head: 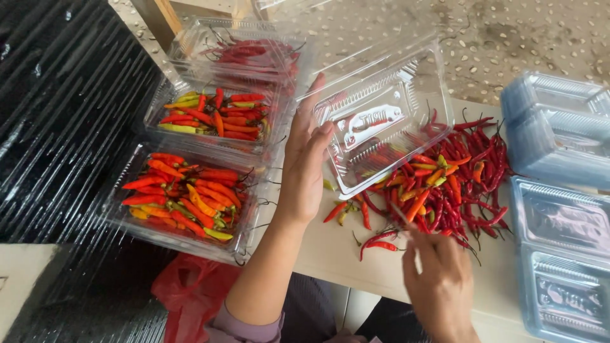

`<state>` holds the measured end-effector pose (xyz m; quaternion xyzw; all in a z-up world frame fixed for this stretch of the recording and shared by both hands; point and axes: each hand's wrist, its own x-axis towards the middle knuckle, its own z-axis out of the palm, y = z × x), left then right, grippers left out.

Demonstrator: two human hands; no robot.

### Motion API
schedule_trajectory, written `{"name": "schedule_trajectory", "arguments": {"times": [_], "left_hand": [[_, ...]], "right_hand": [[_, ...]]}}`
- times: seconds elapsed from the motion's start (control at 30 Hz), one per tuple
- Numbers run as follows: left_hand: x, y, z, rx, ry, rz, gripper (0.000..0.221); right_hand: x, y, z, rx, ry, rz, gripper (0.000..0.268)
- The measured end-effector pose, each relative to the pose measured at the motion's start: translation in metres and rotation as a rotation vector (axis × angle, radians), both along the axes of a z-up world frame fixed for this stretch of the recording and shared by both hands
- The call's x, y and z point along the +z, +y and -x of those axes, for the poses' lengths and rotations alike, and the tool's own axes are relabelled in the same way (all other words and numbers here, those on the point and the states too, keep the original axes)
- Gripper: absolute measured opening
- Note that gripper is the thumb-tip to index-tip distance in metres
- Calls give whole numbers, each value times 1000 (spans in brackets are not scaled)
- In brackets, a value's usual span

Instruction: The person sorts red and yellow chili peppers from a pile into plastic containers by hand.

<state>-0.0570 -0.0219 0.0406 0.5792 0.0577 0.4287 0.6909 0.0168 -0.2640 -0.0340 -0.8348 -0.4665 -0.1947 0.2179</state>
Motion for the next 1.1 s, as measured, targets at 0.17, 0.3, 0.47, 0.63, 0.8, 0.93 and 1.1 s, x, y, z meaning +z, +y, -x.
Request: {"name": "schedule_trajectory", "arguments": {"times": [0.17,0.3,0.47,0.63,0.8,0.93,1.1], "left_hand": [[5,-4,4,-24,-30,15,60],[10,-3,3,-8,-26,5,63],[11,-4,6,36,4,6,62],[9,-3,5,-27,-83,73,54],[9,-5,7,-35,-93,105,57],[14,-4,11,-19,-85,93,56],[18,-2,17,-29,-69,119,62]], "right_hand": [[-9,-21,-29,-89,-44,9,21],[-8,-27,-54,-183,-165,-6,24],[8,-14,-45,-215,-118,-148,31],[10,52,7,55,306,-120,44],[-13,127,35,344,171,-199,12],[-30,144,34,381,-69,-82,26],[-18,87,4,56,-7,-59,19]]}}
